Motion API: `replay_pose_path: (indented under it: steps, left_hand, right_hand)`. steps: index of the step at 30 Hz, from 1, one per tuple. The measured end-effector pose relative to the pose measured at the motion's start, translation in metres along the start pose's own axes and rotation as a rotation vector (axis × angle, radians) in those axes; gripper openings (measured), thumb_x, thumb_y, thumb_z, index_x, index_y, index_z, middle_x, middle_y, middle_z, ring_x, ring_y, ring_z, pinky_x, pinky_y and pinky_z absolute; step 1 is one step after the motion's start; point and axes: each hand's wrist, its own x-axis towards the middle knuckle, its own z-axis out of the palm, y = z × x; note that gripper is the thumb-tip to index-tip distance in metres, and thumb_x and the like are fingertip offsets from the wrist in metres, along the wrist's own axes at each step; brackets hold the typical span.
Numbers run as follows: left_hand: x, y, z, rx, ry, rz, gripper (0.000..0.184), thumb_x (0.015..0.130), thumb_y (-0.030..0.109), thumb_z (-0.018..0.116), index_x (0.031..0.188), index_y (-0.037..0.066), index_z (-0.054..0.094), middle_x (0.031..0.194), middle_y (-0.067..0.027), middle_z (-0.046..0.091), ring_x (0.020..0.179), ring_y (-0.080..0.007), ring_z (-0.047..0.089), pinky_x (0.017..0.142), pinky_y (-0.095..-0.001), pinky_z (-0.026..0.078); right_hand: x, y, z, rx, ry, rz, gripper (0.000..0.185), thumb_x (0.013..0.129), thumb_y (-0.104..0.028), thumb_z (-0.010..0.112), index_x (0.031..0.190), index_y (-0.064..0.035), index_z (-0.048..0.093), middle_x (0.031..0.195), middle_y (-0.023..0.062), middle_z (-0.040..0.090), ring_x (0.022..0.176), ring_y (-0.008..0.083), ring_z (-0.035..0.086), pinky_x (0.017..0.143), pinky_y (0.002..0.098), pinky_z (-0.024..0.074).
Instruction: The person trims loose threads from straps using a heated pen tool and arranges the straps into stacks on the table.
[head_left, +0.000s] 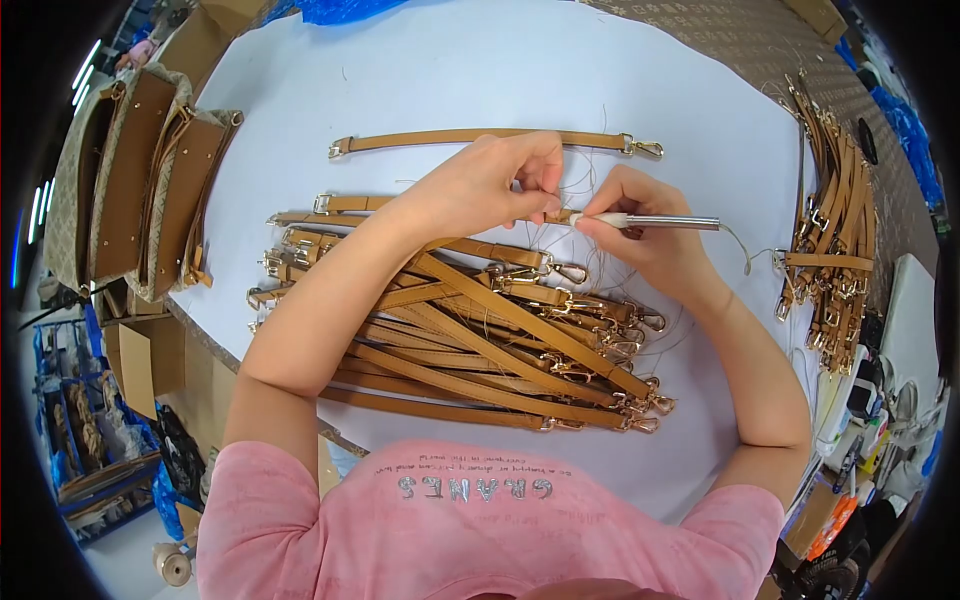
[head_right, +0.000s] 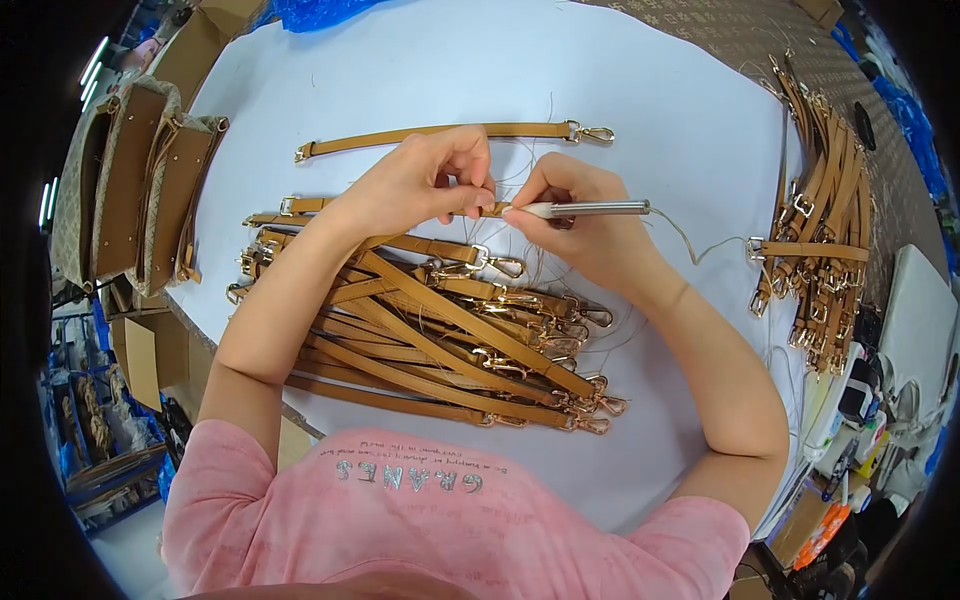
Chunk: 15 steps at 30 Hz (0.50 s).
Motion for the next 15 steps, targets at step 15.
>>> replay_pose_path:
  steps: [15]
  left_hand:
    - [-0.0028,0.0065,0.0048,-0.048,0.022,-0.043,0.012,0.088,0.002,0.061,0.094,0.007,0.052,0.073,-0.0006,0.061,0.071,-0.0074,0.060,0.055,-0.0234,0.044]
  right_hand:
    - [0.0031,0.0023,-0.0083,0.184,0.012,-0.020,0.013,0.084,-0.003,0.069,0.080,-0.0047,0.057,0.072,-0.0021,0.053,0.064,0.0046,0.052,0.057,0.0190,0.0400]
